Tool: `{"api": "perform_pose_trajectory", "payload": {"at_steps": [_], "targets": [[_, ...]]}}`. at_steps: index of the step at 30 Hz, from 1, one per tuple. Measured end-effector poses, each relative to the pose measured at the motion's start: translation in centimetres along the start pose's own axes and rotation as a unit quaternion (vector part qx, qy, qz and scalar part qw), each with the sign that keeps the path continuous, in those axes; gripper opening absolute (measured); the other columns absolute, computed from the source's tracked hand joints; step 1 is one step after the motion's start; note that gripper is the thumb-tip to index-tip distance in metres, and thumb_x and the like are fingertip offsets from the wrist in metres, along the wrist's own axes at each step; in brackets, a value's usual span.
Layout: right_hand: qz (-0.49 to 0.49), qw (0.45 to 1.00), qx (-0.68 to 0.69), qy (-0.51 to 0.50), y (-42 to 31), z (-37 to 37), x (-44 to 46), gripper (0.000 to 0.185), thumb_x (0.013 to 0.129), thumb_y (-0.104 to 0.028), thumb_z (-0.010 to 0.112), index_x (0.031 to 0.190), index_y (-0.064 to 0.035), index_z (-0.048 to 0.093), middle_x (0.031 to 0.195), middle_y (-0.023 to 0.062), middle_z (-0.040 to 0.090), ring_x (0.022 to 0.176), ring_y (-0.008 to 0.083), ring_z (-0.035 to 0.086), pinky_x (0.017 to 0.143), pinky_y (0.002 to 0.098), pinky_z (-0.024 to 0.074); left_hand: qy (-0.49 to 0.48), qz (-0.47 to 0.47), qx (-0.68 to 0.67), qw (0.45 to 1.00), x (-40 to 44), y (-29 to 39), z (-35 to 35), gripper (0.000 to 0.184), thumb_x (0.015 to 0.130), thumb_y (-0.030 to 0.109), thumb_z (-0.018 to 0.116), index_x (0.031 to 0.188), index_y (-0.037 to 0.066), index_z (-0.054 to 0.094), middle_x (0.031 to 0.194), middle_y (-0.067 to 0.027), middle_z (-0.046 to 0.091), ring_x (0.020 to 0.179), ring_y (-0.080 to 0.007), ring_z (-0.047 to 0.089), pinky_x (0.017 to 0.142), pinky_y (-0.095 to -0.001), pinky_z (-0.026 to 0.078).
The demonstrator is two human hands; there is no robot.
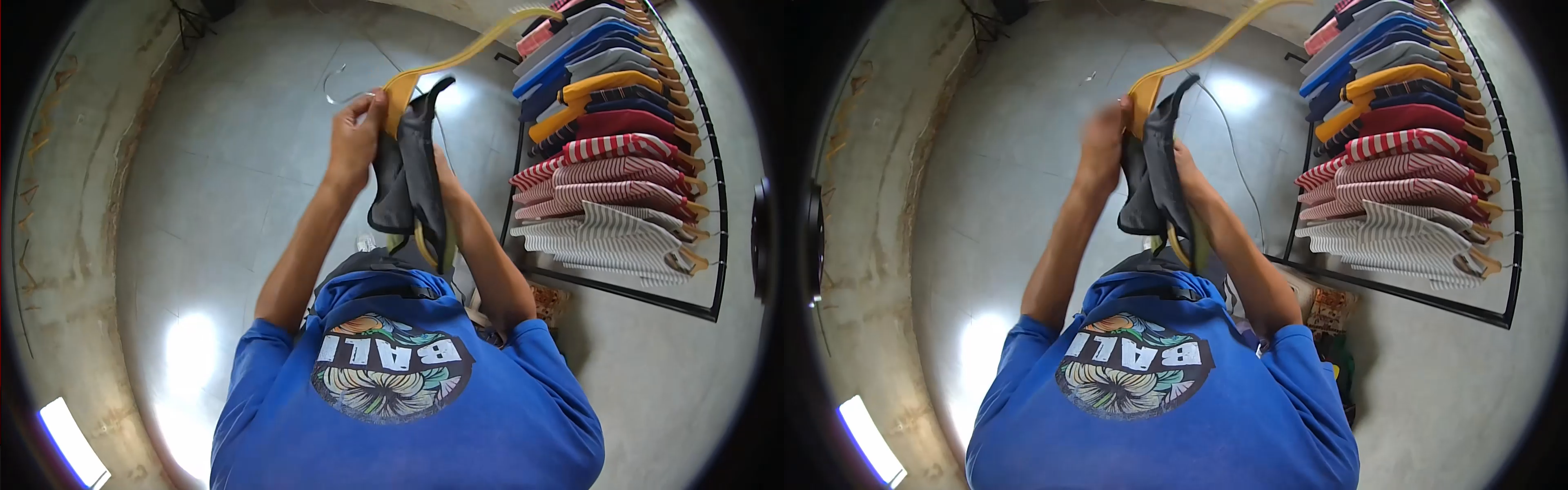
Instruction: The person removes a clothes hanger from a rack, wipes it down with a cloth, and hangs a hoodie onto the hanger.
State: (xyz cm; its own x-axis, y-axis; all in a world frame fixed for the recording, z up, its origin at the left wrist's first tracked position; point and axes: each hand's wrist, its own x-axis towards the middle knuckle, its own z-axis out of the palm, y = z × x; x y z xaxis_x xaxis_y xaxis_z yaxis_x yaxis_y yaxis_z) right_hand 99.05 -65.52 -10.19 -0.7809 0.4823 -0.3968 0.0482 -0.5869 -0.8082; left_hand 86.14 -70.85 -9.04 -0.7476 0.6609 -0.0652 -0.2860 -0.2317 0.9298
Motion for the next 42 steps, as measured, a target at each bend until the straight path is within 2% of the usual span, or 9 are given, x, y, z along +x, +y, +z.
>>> {"api": "perform_pose_trajectory", "payload": {"at_steps": [13,24,28,29,33,34,36,37,42], "targets": [[-0.064,0.989,0.136,0.006,2.5,-4.8,-2.6,0.035,0.094,-0.030,0.049,0.116,-0.0025,0.053,0.094,0.0060,0.061,0.077,0.0133,0.062,0.065,0.0251,0.0529,-0.248,-0.098,0.043,0.963,-2.8,-2.9,3.3,0.045,0.095,0.040,0.048,0.111,0.000,0.062,0.098,-0.0076,0.066,0.079,-0.0090,0.060,0.073,-0.0214,0.048],[-0.101,0.961,-0.259,-0.008,8.1,-15.1,-8.9,0.045,0.089,-0.032,0.056,0.123,-0.0030,0.049,0.110,0.0074,0.055,0.106,0.0162,0.050,0.095,0.0318,0.0398,-0.033,0.020,-0.028,0.999,1.2,-0.4,6.2,0.032,0.095,0.030,0.052,0.094,0.000,0.063,0.086,-0.0069,0.065,0.055,-0.0069,0.051,0.052,-0.0233,0.041],[-0.315,0.931,-0.183,-0.029,8.4,-24.1,-9.3,0.041,0.092,-0.037,0.050,0.116,-0.0041,0.057,0.114,0.0101,0.055,0.106,0.0174,0.049,0.097,0.0302,0.0374,-0.079,0.075,0.192,0.975,-1.4,1.1,8.4,0.027,0.093,0.024,0.055,0.088,-0.001,0.063,0.075,-0.0062,0.065,0.052,-0.0083,0.051,0.050,-0.0263,0.041],[-0.343,0.916,-0.192,-0.075,4.3,-22.1,-11.4,0.040,0.093,-0.037,0.050,0.114,-0.0046,0.058,0.113,0.0104,0.056,0.106,0.0174,0.049,0.097,0.0304,0.0375,-0.106,0.081,0.289,0.948,-2.6,0.9,9.2,0.025,0.092,0.022,0.056,0.087,-0.001,0.063,0.072,-0.0060,0.065,0.052,-0.0089,0.052,0.050,-0.0268,0.041],[-0.443,0.601,-0.612,0.258,1.4,-18.9,-15.1,0.028,0.090,-0.027,0.053,0.108,-0.0066,0.059,0.113,0.0125,0.057,0.103,0.0221,0.052,0.096,0.0332,0.0389,-0.176,0.119,0.344,0.915,-7.9,-2.5,13.2,0.020,0.091,0.018,0.057,0.091,-0.001,0.062,0.067,-0.0054,0.060,0.049,-0.0070,0.045,0.047,-0.0233,0.036],[-0.427,0.753,-0.412,0.285,2.7,-18.0,-14.2,0.023,0.086,-0.016,0.055,0.106,-0.0050,0.059,0.106,0.0108,0.058,0.101,0.0237,0.053,0.095,0.0325,0.0384,-0.185,0.117,0.342,0.914,-9.2,-3.0,14.4,0.020,0.091,0.018,0.057,0.091,-0.001,0.062,0.067,-0.0054,0.060,0.049,-0.0070,0.045,0.047,-0.0233,0.036],[-0.465,0.727,-0.429,0.267,1.1,-17.0,-14.1,0.025,0.076,-0.003,0.058,0.100,-0.0029,0.058,0.097,0.0104,0.060,0.096,0.0276,0.055,0.092,0.0332,0.0384,-0.206,0.125,0.362,0.900,-11.8,-3.8,16.5,0.016,0.087,0.013,0.058,0.090,-0.003,0.061,0.064,-0.0089,0.058,0.050,-0.0088,0.045,0.047,-0.0256,0.037],[-0.504,0.539,-0.640,0.216,-1.8,-16.2,-14.5,0.028,0.070,0.000,0.059,0.098,-0.0024,0.059,0.095,0.0117,0.061,0.093,0.0299,0.055,0.089,0.0345,0.0388,-0.214,0.130,0.373,0.893,-12.8,-4.0,17.0,0.014,0.085,0.010,0.059,0.090,-0.003,0.060,0.062,-0.0106,0.057,0.050,-0.0096,0.046,0.048,-0.0267,0.038],[-0.460,0.707,-0.482,0.238,-3.4,-16.9,-14.2,0.028,0.067,-0.004,0.061,0.095,-0.0024,0.059,0.087,0.0143,0.061,0.085,0.0324,0.056,0.079,0.0367,0.0415,-0.293,0.232,0.409,0.833,-15.7,-6.9,16.8,0.012,0.081,0.008,0.058,0.082,-0.005,0.058,0.065,-0.0219,0.058,0.056,-0.0303,0.061,0.054,-0.0352,0.046]]}}
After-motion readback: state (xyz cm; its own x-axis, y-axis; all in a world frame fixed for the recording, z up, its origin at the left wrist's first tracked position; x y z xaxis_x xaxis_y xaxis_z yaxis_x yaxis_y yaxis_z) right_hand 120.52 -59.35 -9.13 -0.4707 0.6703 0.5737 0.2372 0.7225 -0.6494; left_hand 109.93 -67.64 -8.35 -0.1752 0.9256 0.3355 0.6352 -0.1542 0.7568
